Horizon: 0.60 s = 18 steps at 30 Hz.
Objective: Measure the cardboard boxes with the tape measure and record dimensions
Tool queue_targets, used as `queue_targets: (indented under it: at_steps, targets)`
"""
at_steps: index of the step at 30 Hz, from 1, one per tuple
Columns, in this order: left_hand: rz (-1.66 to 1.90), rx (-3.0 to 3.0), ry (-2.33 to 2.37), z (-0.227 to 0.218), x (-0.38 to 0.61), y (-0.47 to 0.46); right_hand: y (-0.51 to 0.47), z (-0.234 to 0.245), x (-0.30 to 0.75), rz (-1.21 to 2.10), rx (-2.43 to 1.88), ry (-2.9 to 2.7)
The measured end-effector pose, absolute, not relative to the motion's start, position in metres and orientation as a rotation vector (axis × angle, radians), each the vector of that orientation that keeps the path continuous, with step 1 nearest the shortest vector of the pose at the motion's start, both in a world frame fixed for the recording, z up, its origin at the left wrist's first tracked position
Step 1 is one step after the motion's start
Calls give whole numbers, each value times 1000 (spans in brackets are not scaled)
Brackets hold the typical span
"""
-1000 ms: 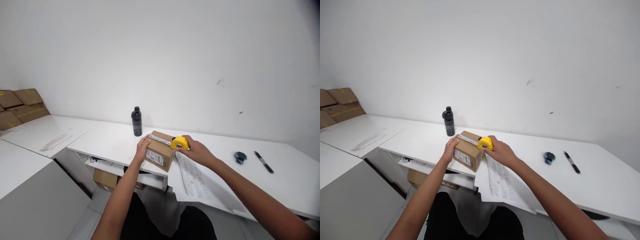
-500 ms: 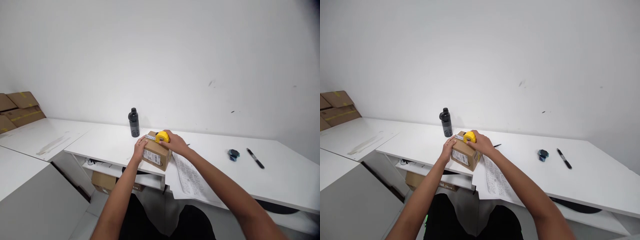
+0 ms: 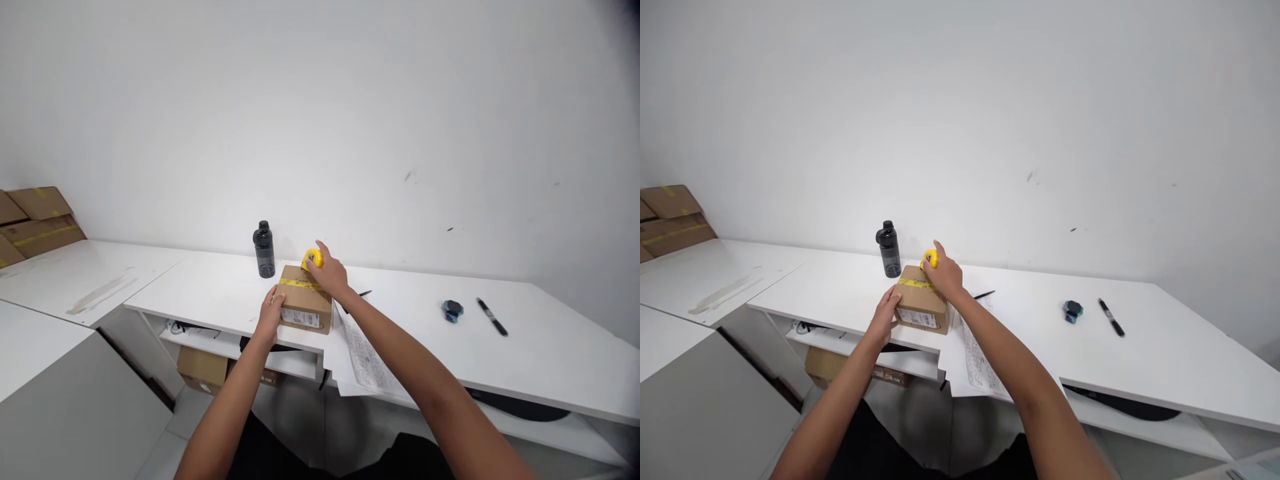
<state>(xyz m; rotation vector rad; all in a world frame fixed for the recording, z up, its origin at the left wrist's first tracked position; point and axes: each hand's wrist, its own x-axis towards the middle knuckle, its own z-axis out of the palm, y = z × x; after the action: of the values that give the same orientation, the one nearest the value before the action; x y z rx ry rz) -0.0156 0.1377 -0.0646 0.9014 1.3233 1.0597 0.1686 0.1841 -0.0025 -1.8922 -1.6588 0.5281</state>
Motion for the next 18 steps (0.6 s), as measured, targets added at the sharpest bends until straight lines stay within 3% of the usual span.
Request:
queue_targets:
  at_steps: [6, 12, 18]
  targets:
    - [1196, 1222, 1510, -44, -19, 178, 182, -14, 155, 639, -1821, -1593]
    - [876, 999, 1243, -56, -19, 221, 188, -21, 138, 621, -1907, -1520]
    - [811, 956, 1151, -72, -36, 232, 205, -17, 130, 597, -2004, -1527]
